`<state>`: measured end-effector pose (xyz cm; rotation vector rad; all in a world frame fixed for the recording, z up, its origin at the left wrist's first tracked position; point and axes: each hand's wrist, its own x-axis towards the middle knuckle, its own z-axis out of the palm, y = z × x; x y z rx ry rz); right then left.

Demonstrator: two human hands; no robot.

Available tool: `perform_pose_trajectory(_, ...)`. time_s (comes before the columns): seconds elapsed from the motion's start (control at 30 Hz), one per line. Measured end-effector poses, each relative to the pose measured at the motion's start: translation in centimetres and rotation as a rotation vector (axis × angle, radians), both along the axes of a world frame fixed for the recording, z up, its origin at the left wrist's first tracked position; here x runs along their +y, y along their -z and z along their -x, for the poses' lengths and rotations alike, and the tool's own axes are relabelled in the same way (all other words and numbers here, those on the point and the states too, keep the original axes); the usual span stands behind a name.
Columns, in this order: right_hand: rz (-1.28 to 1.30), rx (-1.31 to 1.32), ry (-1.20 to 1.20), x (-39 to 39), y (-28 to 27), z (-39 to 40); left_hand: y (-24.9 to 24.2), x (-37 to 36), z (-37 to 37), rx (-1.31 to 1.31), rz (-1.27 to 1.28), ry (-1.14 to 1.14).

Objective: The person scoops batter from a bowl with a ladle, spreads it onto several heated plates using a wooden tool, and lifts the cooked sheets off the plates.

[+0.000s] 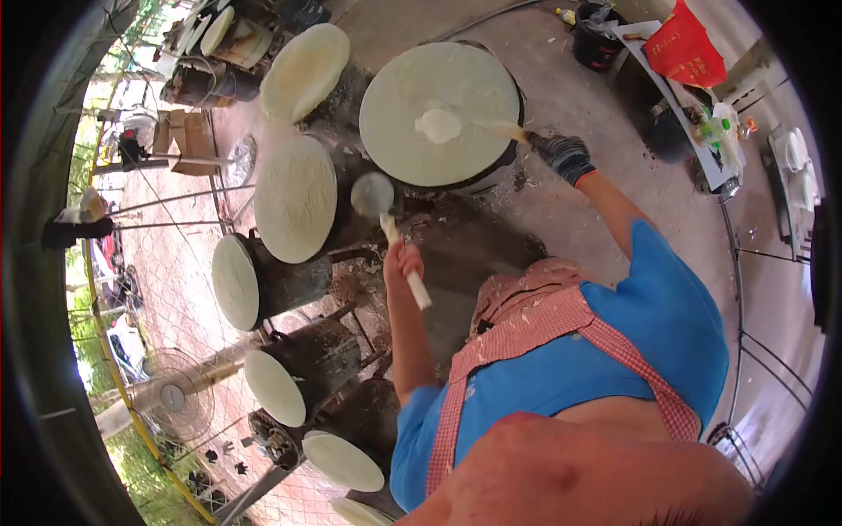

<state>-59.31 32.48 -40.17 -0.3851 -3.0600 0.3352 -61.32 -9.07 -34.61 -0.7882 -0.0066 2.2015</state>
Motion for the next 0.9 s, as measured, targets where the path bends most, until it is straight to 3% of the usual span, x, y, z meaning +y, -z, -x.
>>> perform_pose_trajectory(0.07,0.027,0.062,0.046,0.8,-0.8,-1.5,-0.1,2.5,2.3,0.076,0.084,0.049)
perform_pose_trajectory(0.13,0.025,0.087,0.045,0.2,-0.7,-3.4,0.8,5.3,3.6,0.278,0.372,0.033)
perform_pose_trajectory(0.2,-0.075,-0.051,0.046,-1.9,1.4,-5.5,-1.9,9.7,3.1,0.518,0.742,0.036)
perform_pose_trajectory(0.27,-0.087,-0.085,0.050,-6.5,2.3,-6.9,-1.2,13.2,3.8,0.493,0.914,0.063)
perform_pose_trajectory(0.33,-0.039,-0.038,0.000,-9.9,2.5,-8.0,0.9,13.9,3.9,0.432,0.684,0.043)
perform_pose_trajectory(0.37,0.029,0.121,-0.041,-10.2,2.6,-8.1,0.9,12.5,3.8,0.298,0.490,0.077)
perform_pose_trajectory(0.4,0.094,0.283,-0.077,-9.9,2.7,-7.8,1.0,10.4,2.8,0.290,0.486,0.041)
perform_pose_trajectory(0.47,-0.041,0.107,-0.098,-10.8,-2.3,-9.1,0.3,3.8,-2.1,0.658,0.322,0.043)
perform_pose_trajectory(0.5,-0.175,-0.048,-0.071,-11.6,-4.0,-8.9,-0.3,2.1,-3.3,0.659,0.321,0.021)
perform_pose_trajectory(0.53,-0.180,-0.057,-0.082,-12.8,-4.0,-8.4,-1.0,0.6,-5.0,0.560,0.416,0.051)
perform_pose_trajectory(0.6,-0.025,0.232,-0.237,-14.7,-3.8,-8.7,-1.0,-2.3,-7.6,0.401,0.481,0.095)
perform_pose_trajectory(0.63,0.083,0.391,-0.282,-15.3,-1.2,-7.7,-0.5,-3.4,-7.3,0.216,0.145,0.029)
perform_pose_trajectory(0.67,0.050,0.375,-0.302,-16.1,-1.6,-7.5,-0.1,-4.1,-6.8,0.041,-0.194,-0.044)
perform_pose_trajectory(0.77,0.084,0.434,-0.398,-19.6,-2.6,-5.3,-3.0,-6.7,-7.5,-0.063,-0.382,-0.202)
perform_pose_trajectory(0.83,0.121,0.249,-0.406,-22.4,-2.8,-3.8,-3.3,-8.8,-8.5,-0.026,-0.403,-0.276)
perform_pose_trajectory(0.9,0.384,0.357,-0.616,-23.3,0.9,-1.7,-2.1,-10.4,-9.8,-0.013,-0.495,-0.353)
